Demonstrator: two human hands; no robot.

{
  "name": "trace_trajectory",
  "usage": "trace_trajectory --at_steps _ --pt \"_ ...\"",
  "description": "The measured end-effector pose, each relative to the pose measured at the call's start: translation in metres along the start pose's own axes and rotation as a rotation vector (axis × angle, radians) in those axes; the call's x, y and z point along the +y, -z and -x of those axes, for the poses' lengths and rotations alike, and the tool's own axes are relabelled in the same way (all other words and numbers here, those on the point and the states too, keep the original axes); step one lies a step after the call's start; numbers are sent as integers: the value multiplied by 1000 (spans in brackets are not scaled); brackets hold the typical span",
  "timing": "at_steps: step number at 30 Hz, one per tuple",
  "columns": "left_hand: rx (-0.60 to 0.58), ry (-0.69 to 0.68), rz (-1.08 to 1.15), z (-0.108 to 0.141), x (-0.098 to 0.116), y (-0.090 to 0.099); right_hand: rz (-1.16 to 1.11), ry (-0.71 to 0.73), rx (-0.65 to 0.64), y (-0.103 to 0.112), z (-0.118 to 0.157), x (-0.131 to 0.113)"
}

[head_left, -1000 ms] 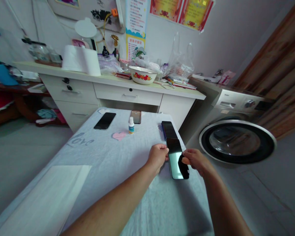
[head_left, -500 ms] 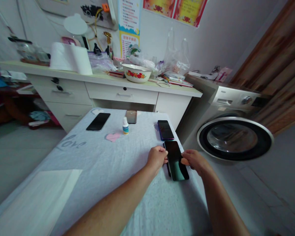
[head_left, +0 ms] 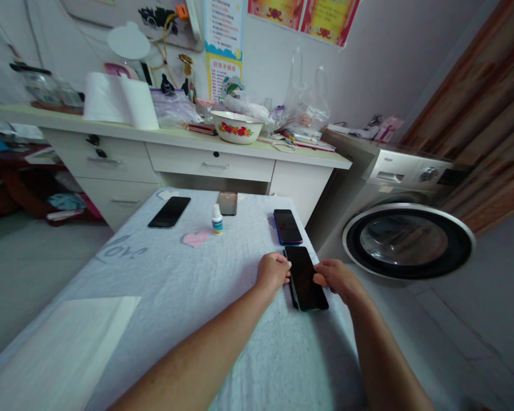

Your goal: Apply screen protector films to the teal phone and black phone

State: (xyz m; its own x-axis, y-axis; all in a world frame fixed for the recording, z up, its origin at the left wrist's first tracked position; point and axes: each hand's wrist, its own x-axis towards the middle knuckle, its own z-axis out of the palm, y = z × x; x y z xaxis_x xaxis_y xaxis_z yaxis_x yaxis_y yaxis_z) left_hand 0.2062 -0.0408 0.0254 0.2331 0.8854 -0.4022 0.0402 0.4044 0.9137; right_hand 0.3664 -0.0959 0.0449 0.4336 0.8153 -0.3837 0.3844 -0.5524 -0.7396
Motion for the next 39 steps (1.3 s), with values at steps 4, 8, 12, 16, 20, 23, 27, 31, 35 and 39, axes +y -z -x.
trace_trajectory --at_steps 4,8,12,16,20,23,27,31,35,39 --pt "11 -1 -17 1 1 0 -15 -3 2 2 0 1" --pt "-38 17 -12 6 -2 4 -38 5 26 8 4 2" --pt "-103 -72 -94 6 -13 11 -137 103 122 11 17 -9" --pt "-63 -326 -375 5 -20 14 -276 233 126 0 39 -36" --pt "-56 -414 -508 9 -14 18 -519 263 -16 -30 54 -62" --pt "-66 -435 -568 11 -8 33 -633 280 -147 -57 57 -74" --pt "-127 -395 -682 10 2 73 -566 358 -154 -90 55 -85" --pt "-229 -363 -852 9 19 132 -272 468 -44 -122 48 -87" --pt "-78 -428 -935 4 40 196 61 637 99 -152 41 -77" --pt "310 -326 -1052 -14 48 251 309 740 179 -170 40 -67"
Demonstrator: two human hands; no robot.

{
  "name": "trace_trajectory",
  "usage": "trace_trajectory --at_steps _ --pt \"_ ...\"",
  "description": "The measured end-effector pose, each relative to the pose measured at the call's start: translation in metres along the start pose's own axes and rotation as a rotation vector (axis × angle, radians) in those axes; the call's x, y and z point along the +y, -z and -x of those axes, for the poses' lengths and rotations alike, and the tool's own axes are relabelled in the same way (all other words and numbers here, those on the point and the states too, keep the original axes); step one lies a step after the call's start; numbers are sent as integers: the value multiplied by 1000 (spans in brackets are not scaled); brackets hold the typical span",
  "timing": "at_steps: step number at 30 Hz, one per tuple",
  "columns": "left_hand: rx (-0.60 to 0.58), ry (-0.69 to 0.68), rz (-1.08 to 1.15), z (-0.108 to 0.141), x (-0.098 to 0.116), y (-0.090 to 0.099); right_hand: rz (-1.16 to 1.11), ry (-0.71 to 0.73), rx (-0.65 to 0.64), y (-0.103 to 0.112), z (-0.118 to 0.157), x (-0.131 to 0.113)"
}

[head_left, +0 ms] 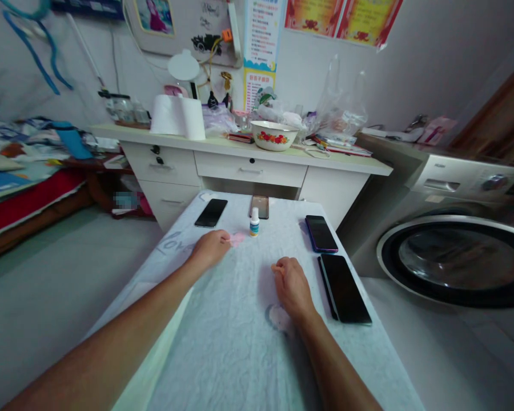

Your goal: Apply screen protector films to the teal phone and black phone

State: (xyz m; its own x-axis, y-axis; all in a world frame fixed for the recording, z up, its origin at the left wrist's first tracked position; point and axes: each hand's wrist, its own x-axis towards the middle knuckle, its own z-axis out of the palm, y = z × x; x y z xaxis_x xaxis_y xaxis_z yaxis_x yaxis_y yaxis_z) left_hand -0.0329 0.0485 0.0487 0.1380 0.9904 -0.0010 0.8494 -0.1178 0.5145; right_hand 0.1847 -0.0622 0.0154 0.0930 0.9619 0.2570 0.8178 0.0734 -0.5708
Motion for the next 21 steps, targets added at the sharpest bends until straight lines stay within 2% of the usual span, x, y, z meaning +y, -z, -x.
trace_trajectory --at_steps 1,3,7,14,21 --pt "64 64 -54 -6 -10 2 42 9 -11 -2 2 0" --pt "179 107 -176 -17 -28 2 109 19 -28 -4 5 -1" --pt "266 250 -272 -36 -46 -3 195 35 -52 -1 9 -4" --pt "259 396 -252 -65 -48 -11 252 22 -46 0 8 -5" --pt "271 499 -226 -82 -48 -8 370 5 -99 1 7 -4"
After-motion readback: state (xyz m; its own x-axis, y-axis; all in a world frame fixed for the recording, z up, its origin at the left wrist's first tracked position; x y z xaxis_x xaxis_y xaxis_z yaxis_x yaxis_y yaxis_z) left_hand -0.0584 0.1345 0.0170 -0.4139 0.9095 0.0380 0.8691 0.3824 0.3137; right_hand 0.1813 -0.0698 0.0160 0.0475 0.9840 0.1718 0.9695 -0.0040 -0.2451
